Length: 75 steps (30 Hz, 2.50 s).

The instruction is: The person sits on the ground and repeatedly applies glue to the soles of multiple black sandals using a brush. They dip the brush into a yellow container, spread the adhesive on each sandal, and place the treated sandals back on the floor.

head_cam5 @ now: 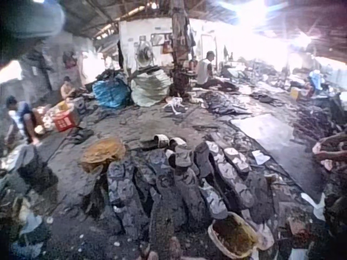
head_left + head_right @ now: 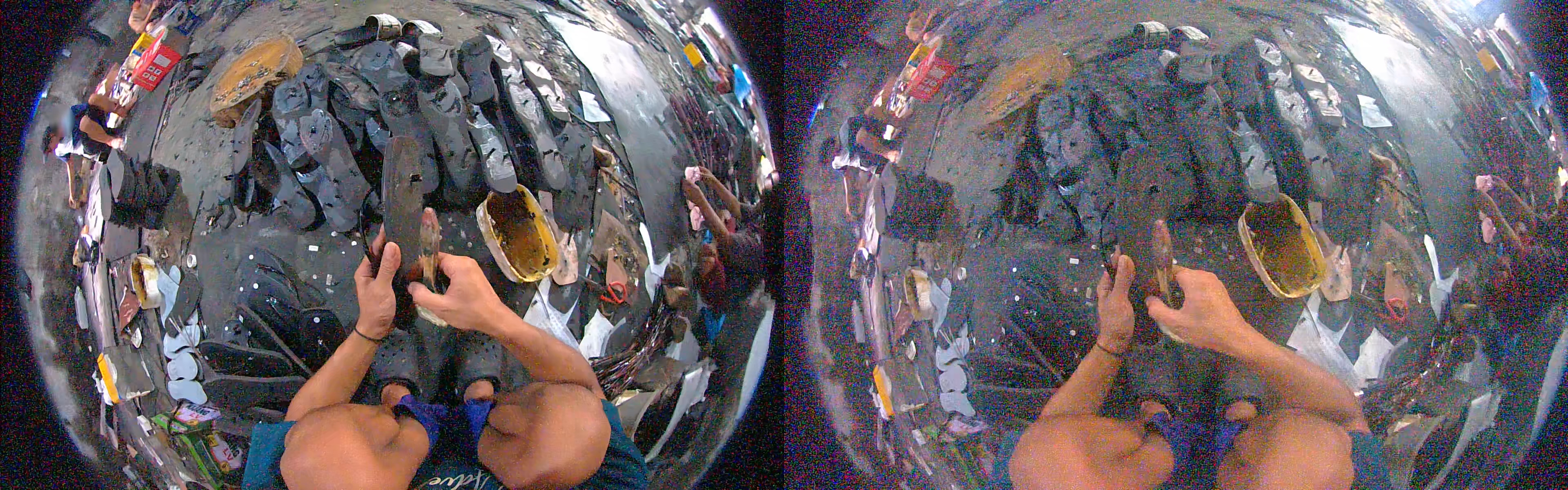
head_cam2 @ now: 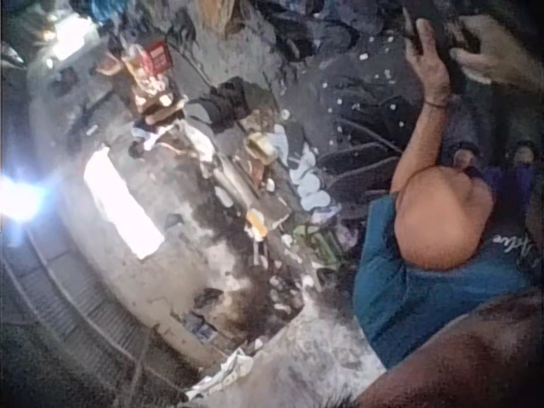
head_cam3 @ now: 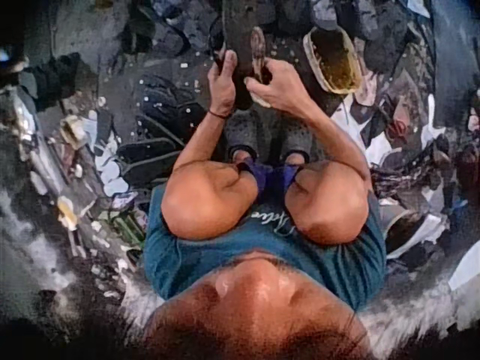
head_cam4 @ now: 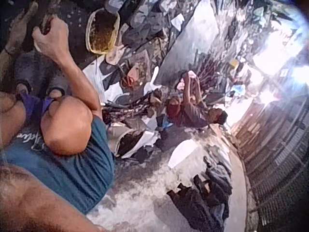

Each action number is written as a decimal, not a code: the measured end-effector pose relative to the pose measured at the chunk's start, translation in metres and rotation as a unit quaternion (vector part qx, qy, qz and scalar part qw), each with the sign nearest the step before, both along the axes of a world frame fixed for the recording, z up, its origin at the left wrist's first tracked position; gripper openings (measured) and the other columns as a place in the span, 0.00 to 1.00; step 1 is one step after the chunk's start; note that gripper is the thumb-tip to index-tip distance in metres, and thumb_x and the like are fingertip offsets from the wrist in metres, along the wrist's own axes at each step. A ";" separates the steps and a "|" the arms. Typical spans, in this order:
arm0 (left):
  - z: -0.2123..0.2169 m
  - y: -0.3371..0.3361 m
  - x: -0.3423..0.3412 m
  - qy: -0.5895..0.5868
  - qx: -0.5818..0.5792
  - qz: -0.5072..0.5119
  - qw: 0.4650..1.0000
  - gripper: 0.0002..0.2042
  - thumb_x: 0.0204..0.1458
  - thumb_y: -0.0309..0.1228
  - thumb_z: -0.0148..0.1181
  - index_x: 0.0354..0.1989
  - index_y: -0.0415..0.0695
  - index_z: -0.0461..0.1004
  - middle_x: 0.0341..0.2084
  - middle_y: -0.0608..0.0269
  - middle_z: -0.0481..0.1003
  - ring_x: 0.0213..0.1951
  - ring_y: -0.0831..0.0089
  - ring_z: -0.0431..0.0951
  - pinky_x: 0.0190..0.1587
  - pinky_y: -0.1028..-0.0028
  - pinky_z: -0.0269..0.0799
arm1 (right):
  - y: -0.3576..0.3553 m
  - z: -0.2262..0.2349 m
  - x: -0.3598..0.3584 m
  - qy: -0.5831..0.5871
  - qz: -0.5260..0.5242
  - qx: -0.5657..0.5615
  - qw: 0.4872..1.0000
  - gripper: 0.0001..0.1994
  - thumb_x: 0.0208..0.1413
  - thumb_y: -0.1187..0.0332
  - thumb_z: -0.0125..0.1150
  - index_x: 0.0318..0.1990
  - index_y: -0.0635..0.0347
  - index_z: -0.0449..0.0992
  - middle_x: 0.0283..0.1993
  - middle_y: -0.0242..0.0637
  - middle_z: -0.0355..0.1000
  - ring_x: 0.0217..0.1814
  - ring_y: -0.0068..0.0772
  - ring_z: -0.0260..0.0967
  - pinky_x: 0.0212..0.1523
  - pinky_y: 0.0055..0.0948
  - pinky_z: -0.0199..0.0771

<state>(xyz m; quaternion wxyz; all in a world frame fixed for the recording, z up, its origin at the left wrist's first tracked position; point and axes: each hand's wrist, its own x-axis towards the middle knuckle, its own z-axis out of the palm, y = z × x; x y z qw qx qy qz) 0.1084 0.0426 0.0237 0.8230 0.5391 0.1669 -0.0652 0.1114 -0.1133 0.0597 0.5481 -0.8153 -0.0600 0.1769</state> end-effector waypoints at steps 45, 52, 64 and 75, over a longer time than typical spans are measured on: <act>-0.030 0.039 0.022 -0.005 0.119 0.108 0.987 0.35 0.59 0.66 0.46 0.47 0.41 0.77 0.43 0.63 0.79 0.43 0.66 0.78 0.50 0.65 0.74 | -0.011 -0.064 0.036 -0.098 -0.191 0.003 0.977 0.11 0.63 0.65 0.62 0.43 0.66 0.80 0.38 0.36 0.81 0.39 0.26 0.76 0.44 0.29 0.76; -0.035 0.024 0.071 0.103 -0.262 -0.023 0.959 0.29 0.64 0.59 0.44 0.50 0.44 0.75 0.38 0.58 0.80 0.36 0.66 0.81 0.38 0.65 0.80 | 0.002 0.008 0.005 0.030 -0.167 0.250 0.953 0.11 0.60 0.69 0.65 0.48 0.64 0.79 0.42 0.35 0.79 0.42 0.24 0.74 0.47 0.27 0.74; -0.032 0.075 0.077 -0.117 0.149 0.058 0.980 0.11 0.65 0.41 0.54 0.47 0.47 0.73 0.46 0.67 0.74 0.44 0.77 0.73 0.45 0.73 0.71 | -0.128 -0.053 -0.010 -0.038 -0.289 -0.143 0.946 0.19 0.64 0.57 0.60 0.52 0.64 0.77 0.49 0.42 0.78 0.50 0.37 0.75 0.53 0.37 0.73; -0.019 0.077 -0.210 0.080 0.578 0.026 0.812 0.15 0.53 0.31 0.67 0.46 0.38 0.75 0.35 0.53 0.76 0.36 0.56 0.76 0.42 0.62 0.75 | -0.173 -0.065 0.001 -0.125 -0.284 -0.214 0.926 0.18 0.62 0.57 0.64 0.41 0.68 0.78 0.38 0.49 0.79 0.40 0.42 0.78 0.42 0.38 0.76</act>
